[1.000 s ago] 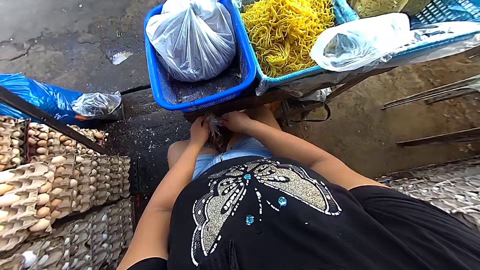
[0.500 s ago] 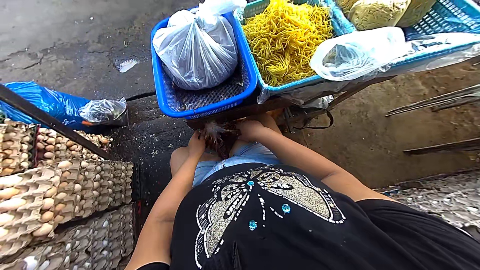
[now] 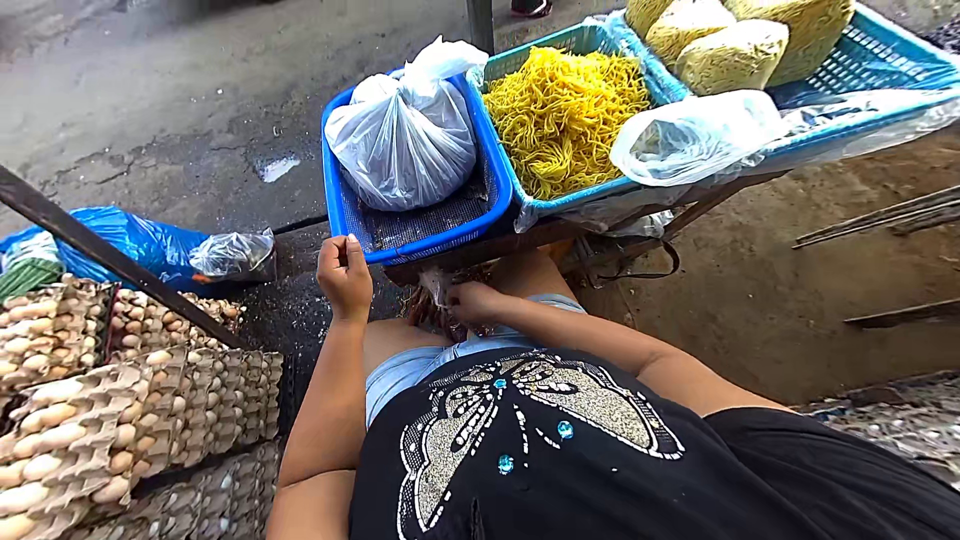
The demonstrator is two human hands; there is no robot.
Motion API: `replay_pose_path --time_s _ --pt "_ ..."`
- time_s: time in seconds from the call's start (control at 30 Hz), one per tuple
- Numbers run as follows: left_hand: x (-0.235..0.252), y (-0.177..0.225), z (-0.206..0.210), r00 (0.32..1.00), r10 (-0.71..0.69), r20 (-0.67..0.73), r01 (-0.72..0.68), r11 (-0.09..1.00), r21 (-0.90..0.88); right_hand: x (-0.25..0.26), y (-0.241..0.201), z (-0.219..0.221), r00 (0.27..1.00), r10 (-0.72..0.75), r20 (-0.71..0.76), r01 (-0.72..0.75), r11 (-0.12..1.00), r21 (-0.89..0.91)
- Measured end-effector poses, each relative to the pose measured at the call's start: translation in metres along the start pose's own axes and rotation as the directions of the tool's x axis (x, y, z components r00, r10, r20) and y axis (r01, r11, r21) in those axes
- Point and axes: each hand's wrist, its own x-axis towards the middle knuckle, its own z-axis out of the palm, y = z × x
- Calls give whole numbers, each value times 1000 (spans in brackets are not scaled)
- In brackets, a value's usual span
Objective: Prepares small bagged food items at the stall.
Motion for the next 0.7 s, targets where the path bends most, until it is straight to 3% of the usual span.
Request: replay_pose_path --time_s 0.1,0.23,0.3,0.37,0.4,0.47,0.5,0.57,0.6,0.67,0.7 --pt "5 7 2 1000 19 -20 -19 1000 1 13 0 12 999 26 26 -28 996 88" --pt "-25 5 9 996 87 -28 -86 996 26 16 7 9 979 124 164 -115 991 -63" --pt "-56 -1 11 997 54 51 -56 998 38 18 10 9 968 143 207 -122 986 -111" --pt "-87 -6 14 961 -124 246 103 990 96 21 10 7 962 150 229 -128 986 -110" --pt "-97 -7 17 883 -268 386 218 961 169 23 10 7 960 150 238 -130 987 -100" --pt "-105 -17 30 613 -515 599 392 857 335 27 7 6 952 166 259 -157 986 -54" --pt "-108 -26 39 509 -571 644 450 815 366 31 7 9 949 185 255 -191 982 -1" --pt "-112 -41 54 367 -599 711 541 760 361 38 10 22 955 227 193 -272 927 257" --pt "-113 -46 58 318 -589 743 584 739 336 41 12 30 953 254 164 -302 833 465" --pt "-113 -50 59 272 -527 805 624 733 269 41 13 37 945 274 180 -293 455 841" --pt "-113 -52 56 252 -497 830 607 749 264 39 13 37 943 273 190 -271 299 915"
